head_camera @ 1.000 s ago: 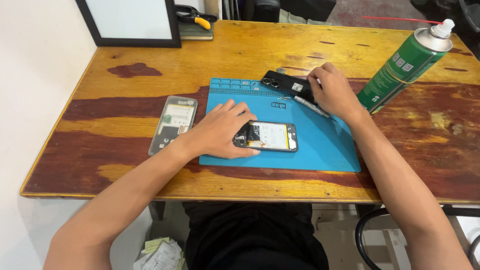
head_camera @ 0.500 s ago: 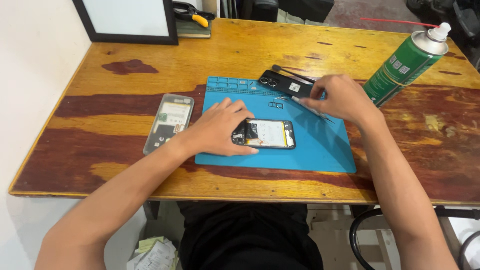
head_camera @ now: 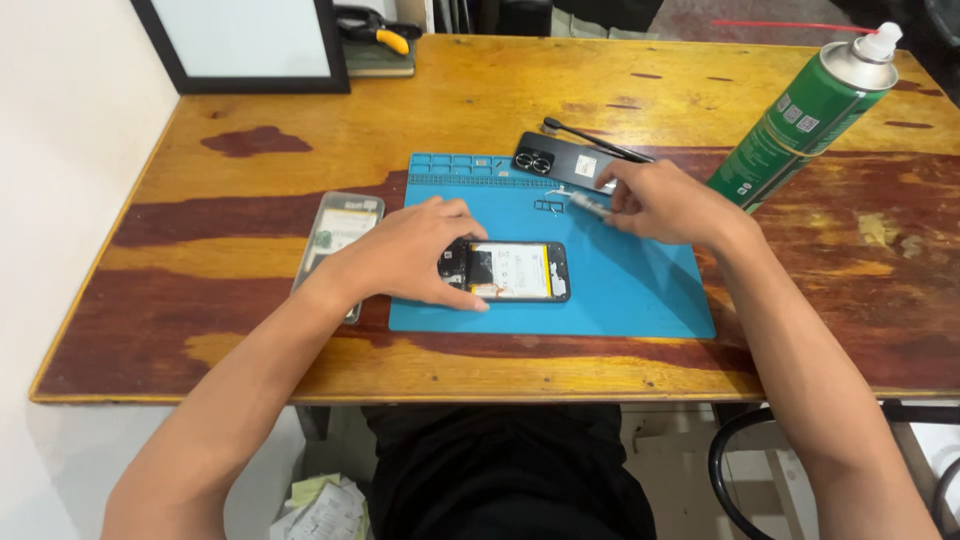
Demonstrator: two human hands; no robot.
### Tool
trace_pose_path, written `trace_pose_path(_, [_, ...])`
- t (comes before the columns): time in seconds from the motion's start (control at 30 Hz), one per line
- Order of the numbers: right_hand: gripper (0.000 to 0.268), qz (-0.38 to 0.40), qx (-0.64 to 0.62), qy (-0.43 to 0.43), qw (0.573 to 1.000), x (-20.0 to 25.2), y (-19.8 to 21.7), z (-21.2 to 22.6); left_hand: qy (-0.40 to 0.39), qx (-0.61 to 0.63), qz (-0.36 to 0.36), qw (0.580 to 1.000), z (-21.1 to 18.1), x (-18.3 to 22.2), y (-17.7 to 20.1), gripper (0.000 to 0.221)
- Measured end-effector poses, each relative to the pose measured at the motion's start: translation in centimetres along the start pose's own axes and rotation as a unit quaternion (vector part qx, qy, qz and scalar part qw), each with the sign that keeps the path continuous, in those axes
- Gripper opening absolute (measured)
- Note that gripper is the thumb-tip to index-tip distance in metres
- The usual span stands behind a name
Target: The person cleans a transparent phone back cover and a disassembled phone using a brush and compressed air. They wipe the back cover, spray it with compressed air, and then brush the phone's internal components.
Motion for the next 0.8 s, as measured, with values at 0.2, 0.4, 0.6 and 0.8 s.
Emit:
trace_pose_path(0.2, [0.058, 0.021, -0.351, 0.195, 0.916, 1.0, 0.2, 1.7, 0.025, 0.004, 0.027, 0.999, 0.3, 0.0, -0.2, 0.079])
trace_pose_path(0.4, [0.071, 0.062, -0.663, 0.184, 0.723, 1.3, -0.1, 2.7, 0.024, -0.004, 0.027, 0.999, 0.1, -0.1, 0.0, 0.079])
trace_pose_path(0.6, [0.076, 0.008, -0.636, 0.194, 0.747, 1.4, 0.2, 2.8, 0.019, 0.007, 0.024, 1.000, 0.0, -0.1, 0.1, 0.077])
trace_pose_path(0.8, [0.058, -0.102, -0.409, 0.268, 0.866, 0.9, -0.9, 3.6, 0.034, 0.001, 0.035, 0.999, 0.0, -0.1, 0.0, 0.076])
Point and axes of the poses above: each hand's wrist, its own x-axis away from the middle knuckle, its own y-axis out of the back of the hand, z = x × y, the point moved 3 cm from there along -x, towards the middle knuckle, and after that the axes turned 1 degree about y, right-handed, at the moved point
